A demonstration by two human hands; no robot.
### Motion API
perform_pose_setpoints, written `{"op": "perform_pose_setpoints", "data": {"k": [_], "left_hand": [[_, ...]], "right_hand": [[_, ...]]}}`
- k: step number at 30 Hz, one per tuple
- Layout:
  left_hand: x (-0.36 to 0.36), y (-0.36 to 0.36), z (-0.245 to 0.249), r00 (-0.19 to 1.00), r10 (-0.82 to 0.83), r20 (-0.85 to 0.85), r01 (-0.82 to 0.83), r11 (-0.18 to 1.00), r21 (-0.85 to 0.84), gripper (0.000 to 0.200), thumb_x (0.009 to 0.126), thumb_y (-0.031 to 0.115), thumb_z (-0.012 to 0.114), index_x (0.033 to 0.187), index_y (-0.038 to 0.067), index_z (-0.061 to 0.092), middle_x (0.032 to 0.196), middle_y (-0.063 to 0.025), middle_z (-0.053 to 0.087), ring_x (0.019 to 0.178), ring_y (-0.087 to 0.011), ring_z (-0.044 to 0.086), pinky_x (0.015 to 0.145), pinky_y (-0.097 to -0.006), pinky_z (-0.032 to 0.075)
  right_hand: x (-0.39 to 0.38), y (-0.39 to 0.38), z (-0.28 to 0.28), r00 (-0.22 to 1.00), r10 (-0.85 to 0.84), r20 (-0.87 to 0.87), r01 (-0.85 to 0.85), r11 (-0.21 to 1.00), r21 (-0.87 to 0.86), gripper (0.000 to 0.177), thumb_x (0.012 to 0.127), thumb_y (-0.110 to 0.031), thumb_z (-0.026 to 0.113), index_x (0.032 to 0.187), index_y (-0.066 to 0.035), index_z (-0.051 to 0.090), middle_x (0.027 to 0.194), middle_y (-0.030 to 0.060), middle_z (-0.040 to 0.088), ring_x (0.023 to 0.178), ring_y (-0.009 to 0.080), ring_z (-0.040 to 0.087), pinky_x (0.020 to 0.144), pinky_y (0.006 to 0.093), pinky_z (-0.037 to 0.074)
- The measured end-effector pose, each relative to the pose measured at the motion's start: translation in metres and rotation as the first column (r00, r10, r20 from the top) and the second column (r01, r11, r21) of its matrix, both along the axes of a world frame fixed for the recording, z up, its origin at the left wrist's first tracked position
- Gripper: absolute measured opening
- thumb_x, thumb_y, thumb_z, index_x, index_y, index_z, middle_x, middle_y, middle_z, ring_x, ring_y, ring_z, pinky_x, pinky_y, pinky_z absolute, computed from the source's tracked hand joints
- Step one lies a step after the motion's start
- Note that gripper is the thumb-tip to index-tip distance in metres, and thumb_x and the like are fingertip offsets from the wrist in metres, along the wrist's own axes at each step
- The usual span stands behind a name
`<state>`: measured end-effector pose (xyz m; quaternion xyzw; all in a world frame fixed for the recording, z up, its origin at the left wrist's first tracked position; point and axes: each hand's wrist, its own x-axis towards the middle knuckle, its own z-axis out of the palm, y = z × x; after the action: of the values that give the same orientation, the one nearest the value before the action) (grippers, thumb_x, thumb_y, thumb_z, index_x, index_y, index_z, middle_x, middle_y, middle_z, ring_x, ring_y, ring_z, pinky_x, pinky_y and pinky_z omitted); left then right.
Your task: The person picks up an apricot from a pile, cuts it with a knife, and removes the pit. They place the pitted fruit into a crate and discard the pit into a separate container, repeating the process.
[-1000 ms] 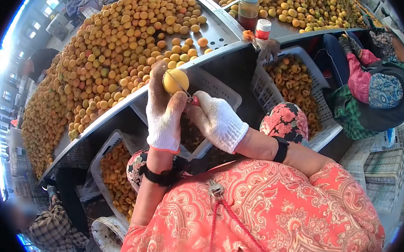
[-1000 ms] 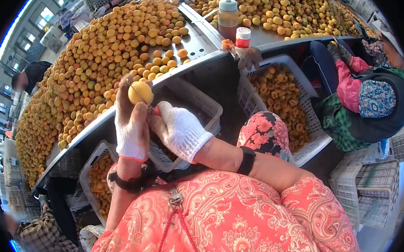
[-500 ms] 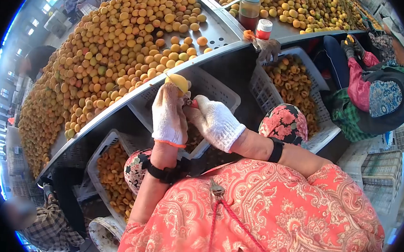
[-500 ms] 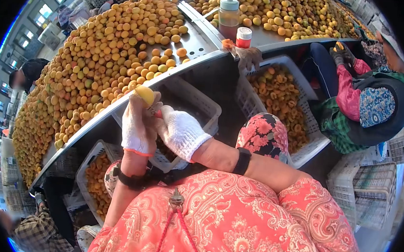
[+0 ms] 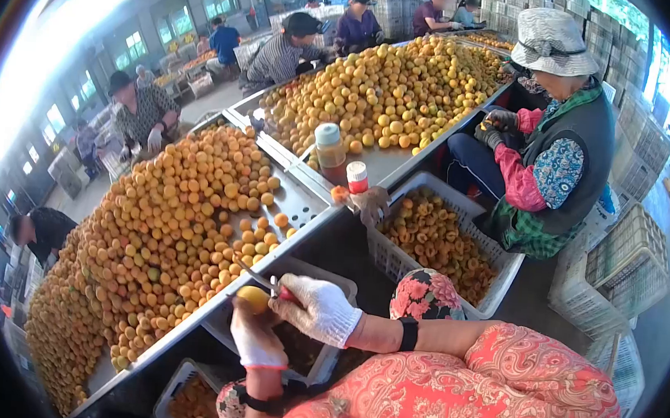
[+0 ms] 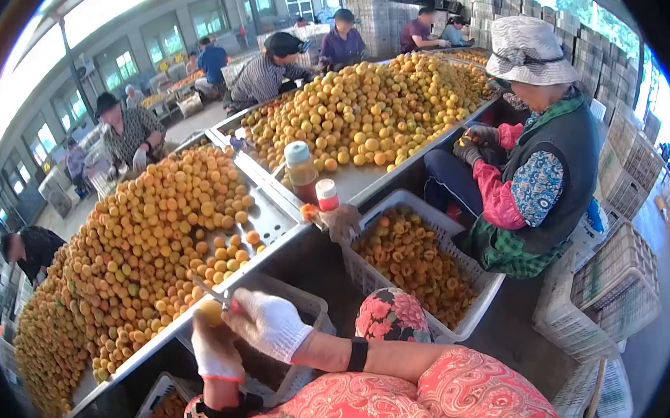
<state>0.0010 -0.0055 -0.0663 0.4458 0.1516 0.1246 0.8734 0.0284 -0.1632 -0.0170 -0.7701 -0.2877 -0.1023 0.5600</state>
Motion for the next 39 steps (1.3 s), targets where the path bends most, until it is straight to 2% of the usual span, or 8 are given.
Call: {"op": "perform_pose_setpoints", "data": {"k": [5,7,11,19,21,22,25,39], "left_hand": [[-0.019,-0.049,0.034,0.978,-0.120,0.172,0.077,0.968,0.238,0.042,0.102,0.031,0.048,0.135,0.004,0.050,0.127,-0.0083,0.058,0.116,-0.0177,0.055,0.099,-0.0316,0.044],[-0.019,-0.054,0.041,0.918,-0.063,0.391,-0.245,0.686,0.685,0.046,0.098,0.026,0.055,0.139,0.006,0.047,0.124,-0.0082,0.060,0.082,-0.0099,0.060,0.064,-0.0190,0.046],[-0.033,-0.065,0.050,0.987,-0.056,0.147,0.034,0.988,0.149,0.049,0.099,0.035,0.053,0.142,0.011,0.045,0.113,0.0003,0.062,0.073,-0.0040,0.055,0.057,-0.0170,0.039],[-0.007,-0.042,-0.002,0.991,-0.097,0.094,0.076,0.975,0.211,0.048,0.099,0.044,0.052,0.134,0.012,0.051,0.120,-0.0009,0.062,0.100,-0.0156,0.062,0.079,-0.0293,0.053],[-0.012,-0.049,0.001,0.988,-0.079,0.135,0.058,0.986,0.155,0.029,0.103,0.019,0.044,0.124,0.001,0.053,0.117,-0.0083,0.061,0.110,-0.0168,0.058,0.091,-0.0299,0.049],[-0.017,-0.059,0.019,0.990,-0.053,0.129,0.069,0.990,-0.122,0.041,0.104,0.034,0.041,0.130,0.004,0.052,0.123,-0.0080,0.060,0.114,-0.0210,0.058,0.097,-0.0341,0.047],[-0.020,-0.064,0.029,0.999,-0.025,-0.021,0.023,0.993,-0.113,0.052,0.103,0.046,0.036,0.134,0.007,0.050,0.127,-0.0067,0.060,0.119,-0.0247,0.056,0.103,-0.0382,0.044],[-0.041,-0.091,0.061,0.974,-0.195,-0.112,0.120,0.872,-0.475,0.056,0.091,0.062,0.047,0.119,0.017,0.062,0.117,-0.0043,0.066,0.108,-0.0265,0.063,0.095,-0.0432,0.052]], "right_hand": [[0.000,0.003,0.015,0.992,-0.048,-0.118,0.063,0.990,0.128,0.028,0.093,-0.031,0.065,0.102,-0.005,0.060,0.084,0.0149,0.064,0.079,0.0299,0.064,0.068,0.0383,0.050],[0.002,0.004,0.019,0.951,0.054,-0.303,0.011,0.978,0.208,0.033,0.094,-0.031,0.064,0.112,-0.003,0.061,0.085,0.0111,0.065,0.079,0.0149,0.062,0.070,0.0319,0.050],[-0.009,0.002,0.031,0.953,0.062,-0.298,-0.010,0.985,0.173,0.024,0.094,-0.027,0.063,0.101,-0.003,0.063,0.079,0.0105,0.064,0.072,0.0140,0.060,0.066,0.0324,0.049],[-0.008,0.008,0.019,0.990,-0.042,-0.137,0.064,0.986,0.156,0.020,0.093,-0.024,0.063,0.087,-0.004,0.061,0.069,0.0157,0.059,0.060,0.0284,0.058,0.058,0.0354,0.046],[-0.008,0.004,0.019,0.996,-0.082,-0.033,0.086,0.984,0.157,0.021,0.092,-0.023,0.064,0.084,-0.004,0.059,0.069,0.0169,0.059,0.062,0.0327,0.059,0.057,0.0377,0.045],[-0.006,0.002,0.019,0.995,-0.097,0.021,0.092,0.984,0.151,0.022,0.091,-0.023,0.065,0.082,-0.004,0.059,0.069,0.0173,0.059,0.063,0.0349,0.061,0.056,0.0395,0.045],[-0.007,0.002,0.022,0.992,-0.121,0.034,0.116,0.987,0.112,0.022,0.091,-0.023,0.065,0.081,-0.004,0.059,0.069,0.0170,0.058,0.065,0.0351,0.061,0.057,0.0397,0.046],[-0.020,-0.011,0.026,0.970,-0.106,0.217,0.097,0.994,0.053,0.019,0.078,-0.017,0.069,0.073,-0.007,0.054,0.070,0.0171,0.056,0.065,0.0387,0.059,0.057,0.0439,0.046]]}}
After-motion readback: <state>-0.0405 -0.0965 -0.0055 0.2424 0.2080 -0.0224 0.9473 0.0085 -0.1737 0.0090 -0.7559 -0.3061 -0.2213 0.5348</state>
